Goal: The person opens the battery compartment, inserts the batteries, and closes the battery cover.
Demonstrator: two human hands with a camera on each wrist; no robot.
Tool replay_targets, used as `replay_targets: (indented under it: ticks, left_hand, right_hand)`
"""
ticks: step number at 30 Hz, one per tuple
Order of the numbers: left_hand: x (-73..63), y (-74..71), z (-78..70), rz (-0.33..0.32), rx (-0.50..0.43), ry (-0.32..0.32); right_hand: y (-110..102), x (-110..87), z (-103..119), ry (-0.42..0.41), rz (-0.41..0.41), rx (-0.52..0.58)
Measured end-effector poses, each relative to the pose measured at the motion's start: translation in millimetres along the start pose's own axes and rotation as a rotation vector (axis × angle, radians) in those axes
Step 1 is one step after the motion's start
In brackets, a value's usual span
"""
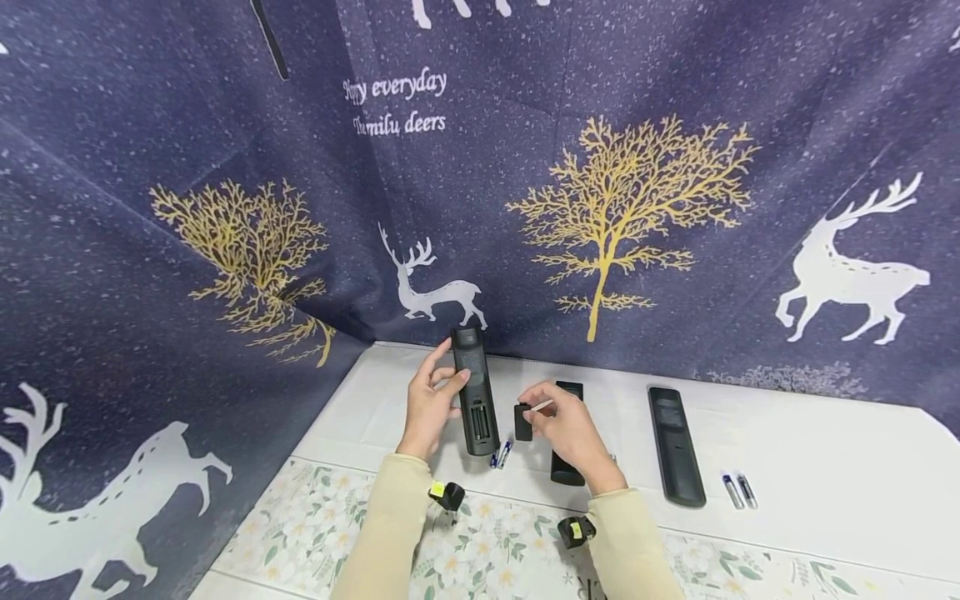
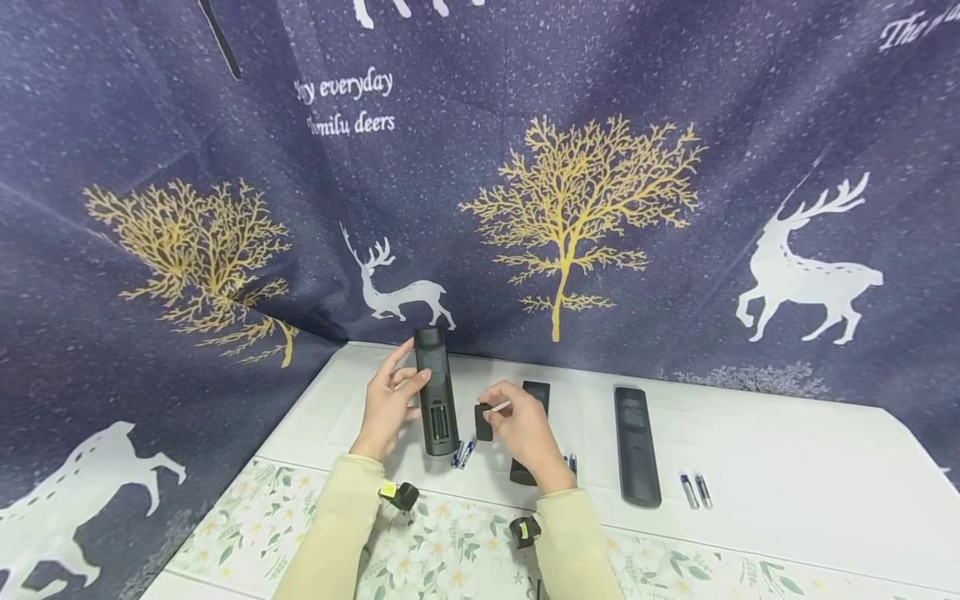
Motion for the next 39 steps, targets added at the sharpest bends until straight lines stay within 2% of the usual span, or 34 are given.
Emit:
replay_targets:
  ticks: [12,23,33,39]
  left_hand:
    - [-1.5,0.2,-1.9,-0.002,0.009,-0.004]
    - [-2.5,1.1,-4.0,0.002,-0.005,-0.005]
    - [-0.5,-0.6,-2.2,-0.001,-0.005,-0.008]
    - [0.0,-1.5,-2.0,-0.001,-0.002,-0.01]
  right_hand:
    - [10,-0.7,-17,0.101,0.053,-0.028]
    - [15,-1.1,-22,0.133,0.086,-0.09]
    - [15,0.0,-16,0.075,0.052,-0.279]
    - [15,-0.5,-13,0.055,0.032,-0.348]
Point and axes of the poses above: each hand's wrist, its own x-axis towards the middle knuckle, its own y-axis out of the palm, z = x × y, the point moved 10 cm from there along x, towards the middle knuckle, and after that the axes turned 3 degrees about z, right-handed, at the moved point
